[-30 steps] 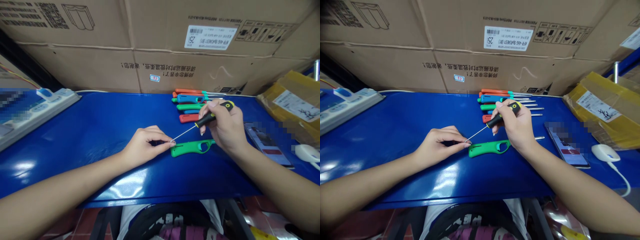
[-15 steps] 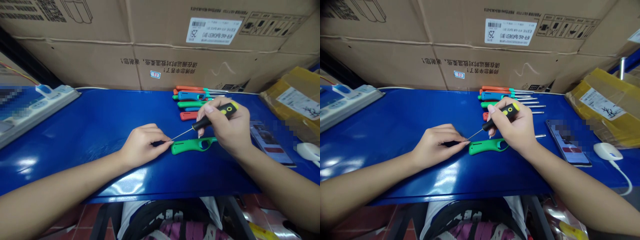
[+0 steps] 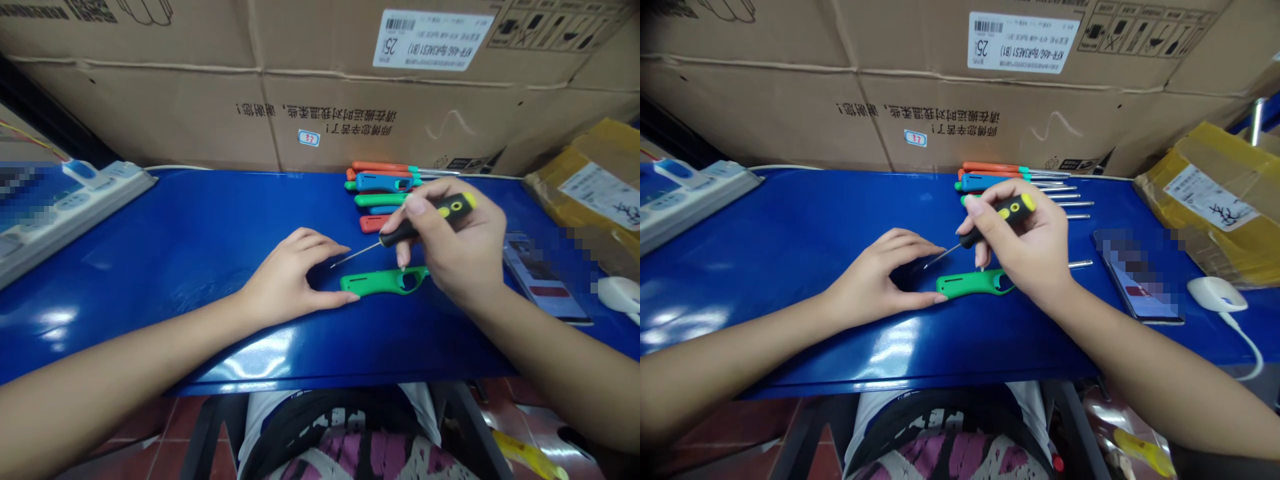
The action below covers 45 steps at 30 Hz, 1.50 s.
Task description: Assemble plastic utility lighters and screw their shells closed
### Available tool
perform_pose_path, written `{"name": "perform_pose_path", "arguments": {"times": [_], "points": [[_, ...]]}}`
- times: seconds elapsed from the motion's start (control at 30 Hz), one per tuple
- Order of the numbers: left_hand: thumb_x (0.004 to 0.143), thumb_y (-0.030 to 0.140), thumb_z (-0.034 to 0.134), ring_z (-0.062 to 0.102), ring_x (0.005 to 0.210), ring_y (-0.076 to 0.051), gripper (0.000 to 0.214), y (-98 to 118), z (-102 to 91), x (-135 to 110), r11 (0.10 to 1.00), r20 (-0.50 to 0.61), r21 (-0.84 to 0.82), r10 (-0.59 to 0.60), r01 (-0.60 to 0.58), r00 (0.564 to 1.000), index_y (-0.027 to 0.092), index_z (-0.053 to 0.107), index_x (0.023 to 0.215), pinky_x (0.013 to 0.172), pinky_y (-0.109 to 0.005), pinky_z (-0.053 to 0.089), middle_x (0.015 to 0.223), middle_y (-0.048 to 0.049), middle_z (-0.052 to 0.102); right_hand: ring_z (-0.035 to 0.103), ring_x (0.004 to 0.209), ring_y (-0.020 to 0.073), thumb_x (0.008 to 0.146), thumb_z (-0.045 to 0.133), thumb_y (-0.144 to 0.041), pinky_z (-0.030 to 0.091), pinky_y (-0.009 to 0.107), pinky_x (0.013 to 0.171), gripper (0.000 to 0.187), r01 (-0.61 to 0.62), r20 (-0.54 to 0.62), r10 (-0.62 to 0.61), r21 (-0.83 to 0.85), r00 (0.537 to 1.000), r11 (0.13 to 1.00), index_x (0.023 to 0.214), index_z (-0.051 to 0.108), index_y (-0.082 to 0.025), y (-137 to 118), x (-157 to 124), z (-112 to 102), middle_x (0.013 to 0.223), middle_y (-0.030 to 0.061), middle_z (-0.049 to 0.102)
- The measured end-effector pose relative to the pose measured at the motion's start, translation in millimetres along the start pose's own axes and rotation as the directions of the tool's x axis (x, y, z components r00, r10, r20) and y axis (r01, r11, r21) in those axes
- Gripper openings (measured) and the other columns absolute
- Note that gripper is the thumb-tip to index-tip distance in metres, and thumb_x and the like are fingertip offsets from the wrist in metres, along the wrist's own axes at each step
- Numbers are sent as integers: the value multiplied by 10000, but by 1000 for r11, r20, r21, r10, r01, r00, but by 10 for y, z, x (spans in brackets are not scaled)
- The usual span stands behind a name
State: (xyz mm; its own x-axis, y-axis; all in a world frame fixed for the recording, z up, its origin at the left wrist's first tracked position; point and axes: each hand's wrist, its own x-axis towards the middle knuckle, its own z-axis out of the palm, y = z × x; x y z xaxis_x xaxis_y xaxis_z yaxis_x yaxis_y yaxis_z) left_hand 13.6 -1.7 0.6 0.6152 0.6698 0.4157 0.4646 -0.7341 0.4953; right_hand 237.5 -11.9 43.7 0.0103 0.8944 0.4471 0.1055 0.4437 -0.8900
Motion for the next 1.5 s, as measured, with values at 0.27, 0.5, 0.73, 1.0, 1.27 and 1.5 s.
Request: {"name": "perform_pose_path", "arguments": {"times": [0.27,0.5,0.73,1.0,1.27,1.5], "points": [[811,505,840,647,1133,-264,625,-34,52,-25,996,92,-76,-29,36,995,192,665,1323,1039,-434,502,1212,-84,747,491,435,118,903,654,-382,381,307,389,111,22,-65,-16,103,998,994,914,603,-284,-106,132,-161,856,-6,731],[852,447,817,647,1095,-235,436,-31,37,-3,995,103,-80,-48,56,994,213,725,1208,1012,-405,492,1153,-49,753,575,481,109,938,674,-284,381,261,378,65,183,-150,-181,-4,972,983,895,647,-245,16,124,-142,752,-13,713],[854,436,817,644,1073,-232,375,-51,11,18,996,117,-72,-39,48,992,220,745,1152,1002,-413,481,1124,-45,750,640,524,129,926,735,-336,568,290,510,143,251,-29,-254,-75,967,965,875,642,-240,226,149,-127,710,-15,687],[905,411,772,654,1041,-212,306,-52,10,-4,998,105,-61,-25,31,994,225,744,1145,966,-398,492,1098,-31,749,639,523,112,922,748,-331,527,249,461,154,224,0,-224,-49,975,973,879,636,-233,284,125,-101,761,-2,708],[909,340,776,672,1057,-195,351,-40,20,-6,994,-35,-106,1,-5,999,173,723,1213,967,-349,520,1133,-63,759,555,403,104,919,746,-339,363,232,300,152,103,-50,-96,167,994,980,882,649,-227,156,105,-114,713,-14,733],[907,231,775,727,962,-166,170,8,32,9,955,-64,-287,60,-76,996,176,779,1068,915,-304,563,1039,-53,805,495,345,83,903,752,-374,333,229,274,189,10,-57,5,257,998,966,838,647,-232,125,112,-111,728,-15,741]]}}
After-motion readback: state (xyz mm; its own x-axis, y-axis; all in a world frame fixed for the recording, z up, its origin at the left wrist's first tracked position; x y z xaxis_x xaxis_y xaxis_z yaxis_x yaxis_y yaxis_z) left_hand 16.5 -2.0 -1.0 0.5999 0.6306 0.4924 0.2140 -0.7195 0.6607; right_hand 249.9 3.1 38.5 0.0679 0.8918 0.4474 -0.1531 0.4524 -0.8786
